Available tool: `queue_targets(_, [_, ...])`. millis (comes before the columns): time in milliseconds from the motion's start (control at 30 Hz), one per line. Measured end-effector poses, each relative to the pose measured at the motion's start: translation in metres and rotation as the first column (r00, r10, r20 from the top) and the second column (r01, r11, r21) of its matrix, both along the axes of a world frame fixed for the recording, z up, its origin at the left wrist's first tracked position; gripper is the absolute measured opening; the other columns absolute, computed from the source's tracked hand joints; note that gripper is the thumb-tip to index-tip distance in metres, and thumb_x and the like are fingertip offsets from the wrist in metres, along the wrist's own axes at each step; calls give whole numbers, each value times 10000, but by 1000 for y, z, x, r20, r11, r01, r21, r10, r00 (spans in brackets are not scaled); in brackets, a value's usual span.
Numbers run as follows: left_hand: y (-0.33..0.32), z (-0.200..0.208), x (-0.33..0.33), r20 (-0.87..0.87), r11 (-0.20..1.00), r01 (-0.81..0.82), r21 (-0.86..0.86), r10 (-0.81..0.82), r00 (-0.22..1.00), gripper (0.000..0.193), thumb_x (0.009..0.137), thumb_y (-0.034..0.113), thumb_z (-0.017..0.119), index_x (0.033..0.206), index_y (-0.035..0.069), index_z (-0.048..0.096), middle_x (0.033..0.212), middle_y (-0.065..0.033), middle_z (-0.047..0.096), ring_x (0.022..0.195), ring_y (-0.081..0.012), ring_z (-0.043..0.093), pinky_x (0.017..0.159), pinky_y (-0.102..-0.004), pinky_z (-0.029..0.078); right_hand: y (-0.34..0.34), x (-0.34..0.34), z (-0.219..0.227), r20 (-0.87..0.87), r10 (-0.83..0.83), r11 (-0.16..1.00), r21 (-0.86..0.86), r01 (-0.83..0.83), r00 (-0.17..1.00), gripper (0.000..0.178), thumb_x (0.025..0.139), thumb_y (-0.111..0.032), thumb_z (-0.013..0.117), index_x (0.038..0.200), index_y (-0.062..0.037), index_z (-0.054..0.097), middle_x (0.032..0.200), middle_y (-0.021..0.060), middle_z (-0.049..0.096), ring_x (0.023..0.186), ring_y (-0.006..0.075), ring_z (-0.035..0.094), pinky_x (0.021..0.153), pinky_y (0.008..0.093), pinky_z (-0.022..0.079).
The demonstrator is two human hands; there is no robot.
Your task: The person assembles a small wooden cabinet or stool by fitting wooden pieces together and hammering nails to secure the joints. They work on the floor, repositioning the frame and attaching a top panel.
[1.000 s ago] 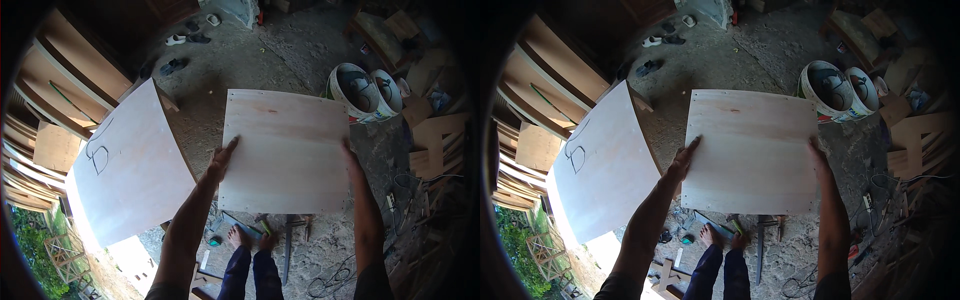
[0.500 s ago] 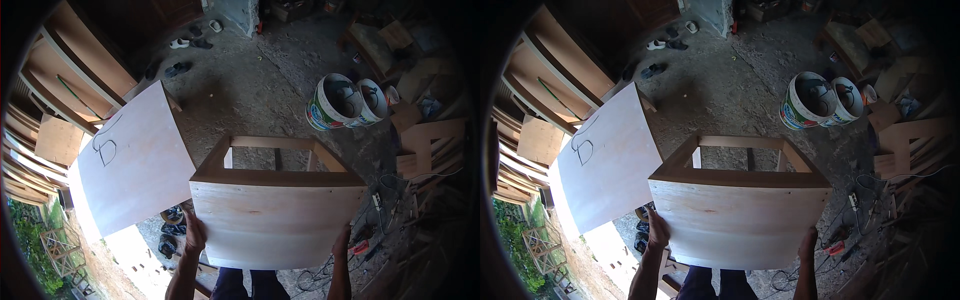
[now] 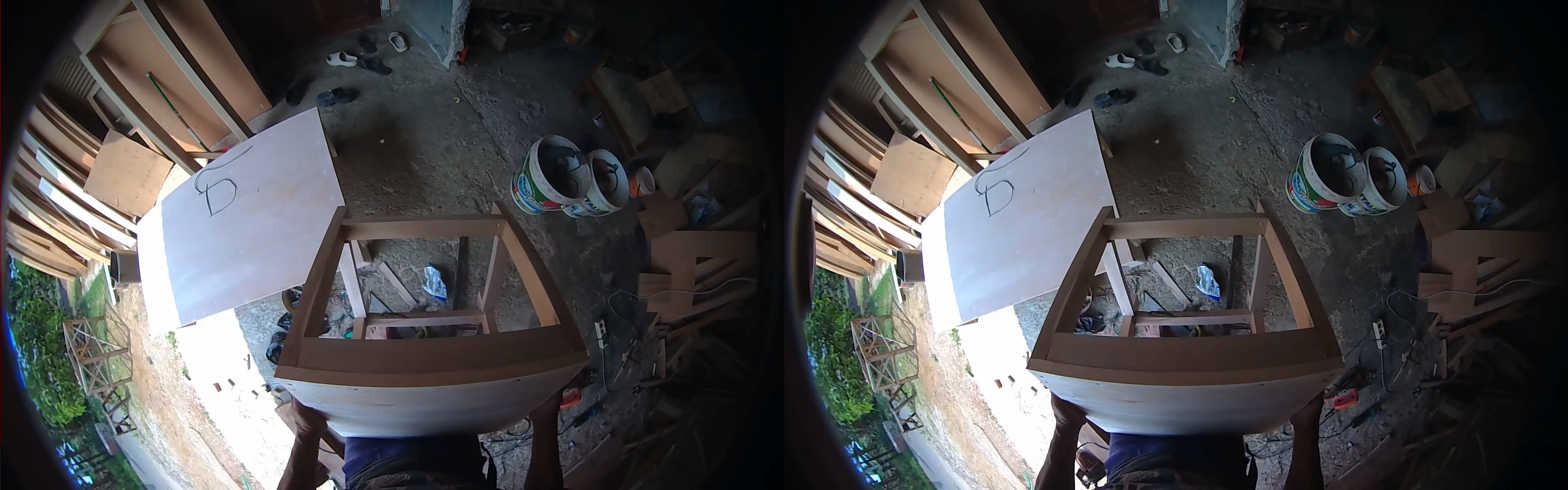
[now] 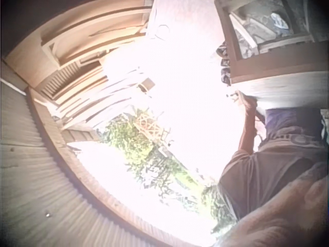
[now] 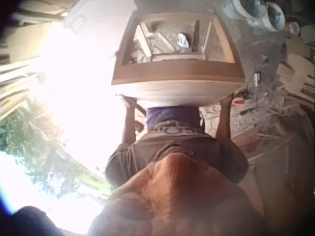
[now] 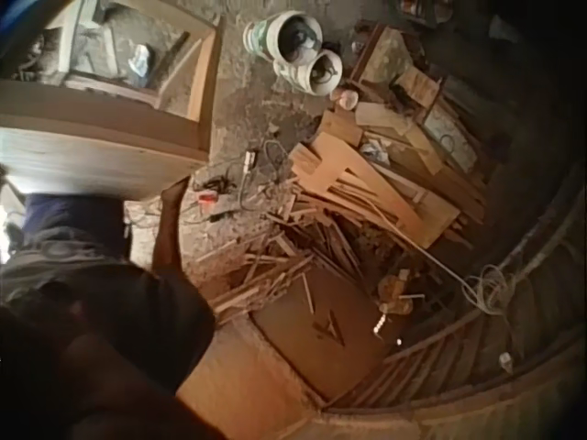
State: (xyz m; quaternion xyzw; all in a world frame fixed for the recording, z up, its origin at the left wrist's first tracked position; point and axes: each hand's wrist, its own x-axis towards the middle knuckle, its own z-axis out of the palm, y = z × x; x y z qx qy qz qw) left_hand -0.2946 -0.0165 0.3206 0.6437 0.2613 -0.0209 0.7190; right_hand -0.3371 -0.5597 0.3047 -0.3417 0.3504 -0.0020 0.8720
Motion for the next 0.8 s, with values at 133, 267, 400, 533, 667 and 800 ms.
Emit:
queue_targets(133, [22,10,-42,72,855,133,502,-195,978,546,923,404,583,1309,21,534,1162,-151,653,1063,-271,643,893,-432,527,3,-9,7,-19,2,989,-148,-5,1000,627,1035,-494,420,1511,-95,333,1464,97,447,1298,300,491,1060,483,438])
queue_targets(267, [38,17,-57,208,604,65,794,-371,905,473,877,269,698,1245,9,556,1102,-141,674,992,-282,669,816,-440,556,-6,-26,-5,-41,21,933,-358,-35,999,628,1038,-457,446,1520,-80,306,1464,111,445,1304,299,484,1070,482,433])
queue_targets(400, [35,18,-55,185,783,12,622,-162,969,400,894,247,690,1217,42,572,1060,-136,679,968,-312,664,814,-435,546,0,-15,5,-26,115,858,-502,-112,993,613,1041,-449,450,1517,-87,320,1455,118,452,1306,292,480,1067,467,437])
queue_targets(533, [36,26,-36,170,841,14,540,-125,977,360,897,206,686,1192,30,577,1096,-130,656,1002,-271,632,860,-392,520,5,-7,9,84,-17,965,-260,39,996,595,1047,-461,434,1504,-90,347,1445,121,458,1294,285,484,1059,452,444])
queue_targets(667, [42,27,-24,250,897,-33,441,-87,964,328,939,224,645,1197,31,582,1116,-108,639,1038,-212,606,894,-356,503,6,24,41,116,90,919,-393,-37,989,597,1050,-489,390,1492,-88,360,1404,148,495,1193,279,553,975,428,496])
queue_targets(800, [53,63,-7,222,931,115,347,-201,954,544,913,298,635,1336,-10,485,1192,-145,612,1122,-274,586,949,-392,468,4,74,88,204,119,920,-391,-30,972,614,1048,-512,361,1491,-86,359,1387,175,506,1126,282,589,914,419,521])
